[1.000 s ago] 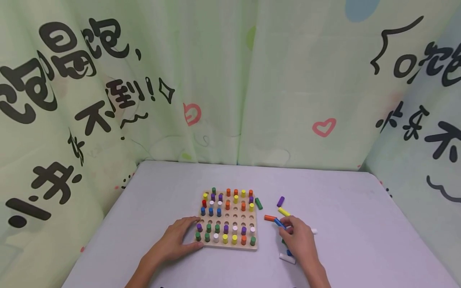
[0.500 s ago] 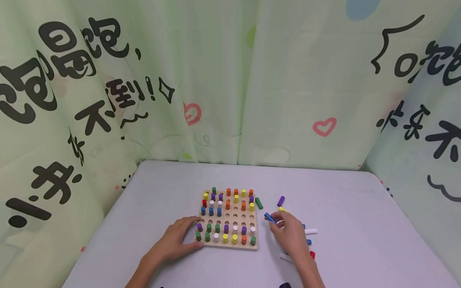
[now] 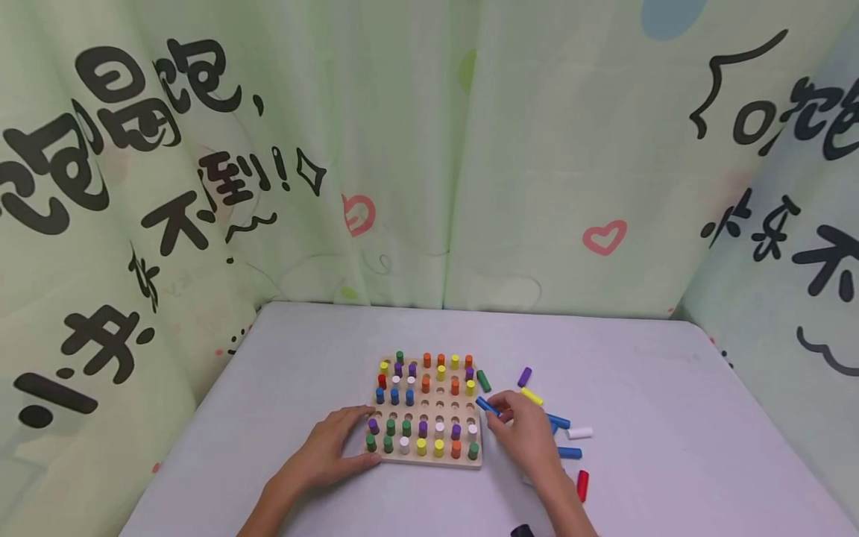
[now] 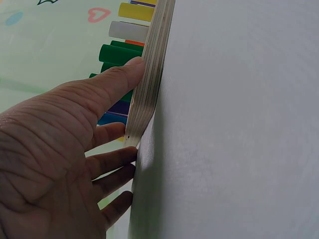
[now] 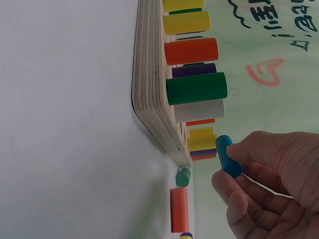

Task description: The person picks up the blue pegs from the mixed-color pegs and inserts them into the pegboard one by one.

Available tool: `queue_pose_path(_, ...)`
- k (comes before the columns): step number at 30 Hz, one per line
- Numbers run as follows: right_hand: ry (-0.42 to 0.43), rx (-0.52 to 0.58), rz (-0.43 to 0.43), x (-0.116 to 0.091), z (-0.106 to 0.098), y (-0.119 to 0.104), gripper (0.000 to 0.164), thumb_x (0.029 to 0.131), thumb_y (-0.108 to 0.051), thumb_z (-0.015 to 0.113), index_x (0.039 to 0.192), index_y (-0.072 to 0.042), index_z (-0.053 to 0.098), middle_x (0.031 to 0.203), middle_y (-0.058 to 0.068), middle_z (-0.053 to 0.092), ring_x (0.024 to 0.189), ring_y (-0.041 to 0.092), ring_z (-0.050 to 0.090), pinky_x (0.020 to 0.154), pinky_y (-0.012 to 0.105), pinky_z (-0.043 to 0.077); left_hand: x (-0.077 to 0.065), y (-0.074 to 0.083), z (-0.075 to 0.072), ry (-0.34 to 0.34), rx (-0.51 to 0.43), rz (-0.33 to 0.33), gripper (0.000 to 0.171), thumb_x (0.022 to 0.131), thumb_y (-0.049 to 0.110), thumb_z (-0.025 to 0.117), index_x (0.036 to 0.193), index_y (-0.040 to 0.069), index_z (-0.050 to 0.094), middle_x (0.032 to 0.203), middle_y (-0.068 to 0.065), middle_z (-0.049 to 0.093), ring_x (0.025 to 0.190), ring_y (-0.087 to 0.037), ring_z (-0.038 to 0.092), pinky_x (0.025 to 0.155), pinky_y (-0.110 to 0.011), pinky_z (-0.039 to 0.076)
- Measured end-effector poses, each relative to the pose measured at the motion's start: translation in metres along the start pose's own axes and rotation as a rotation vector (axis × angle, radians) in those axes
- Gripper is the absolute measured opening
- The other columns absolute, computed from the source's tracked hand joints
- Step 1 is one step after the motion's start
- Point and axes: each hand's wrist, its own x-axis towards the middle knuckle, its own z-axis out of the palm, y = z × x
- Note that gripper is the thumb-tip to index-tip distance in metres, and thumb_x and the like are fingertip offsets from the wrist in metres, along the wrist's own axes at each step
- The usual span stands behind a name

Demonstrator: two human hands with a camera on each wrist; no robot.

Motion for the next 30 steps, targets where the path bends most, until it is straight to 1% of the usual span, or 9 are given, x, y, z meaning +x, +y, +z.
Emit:
queue_pose_path(9,-0.003,0.015,-0.010,0.000,0.005,-0.011,0.022,0.089,-0.011,0.078,0.110,-0.005,0.073,0.093,0.004,0.070,0.084,0.018,0.061,0.074,0.032,0.058,0.002,-0.003,0.003,0.001,0.003,0.002,0.080,0.083,0.054,0.080,0.146,0.015,0.052,0.149,-0.015,0.053,0.139,-0.039,0.047,0.112,-0.065,0.038)
queue_pose_path(16,-0.014,0.034,-0.039,0.002,0.010,-0.017,0.019,0.089,-0.010,0.078,0.108,-0.006,0.073,0.097,0.005,0.071,0.084,0.016,0.061,0.076,0.031,0.058,0.002,-0.003,0.002,-0.002,0.002,-0.005,0.080,0.083,0.055,0.079,0.146,0.015,0.052,0.149,-0.016,0.053,0.139,-0.039,0.046,0.112,-0.066,0.038)
queue_pose_path(23,-0.021,0.042,-0.039,0.003,0.015,-0.023,0.018,0.090,-0.010,0.077,0.107,-0.007,0.073,0.095,0.003,0.070,0.084,0.015,0.061,0.074,0.029,0.057,0.001,-0.002,0.001,-0.004,0.003,-0.002,0.079,0.083,0.054,0.080,0.146,0.015,0.052,0.148,-0.015,0.053,0.139,-0.038,0.047,0.112,-0.065,0.038)
queue_pose_path(30,-0.005,0.051,-0.076,0.003,0.019,-0.026,0.019,0.089,-0.010,0.078,0.107,-0.006,0.074,0.095,0.003,0.070,0.085,0.015,0.061,0.074,0.026,0.057,0.001,-0.003,0.002,-0.004,0.002,0.002,0.079,0.084,0.055,0.079,0.146,0.015,0.052,0.148,-0.015,0.053,0.139,-0.038,0.047,0.112,-0.065,0.038)
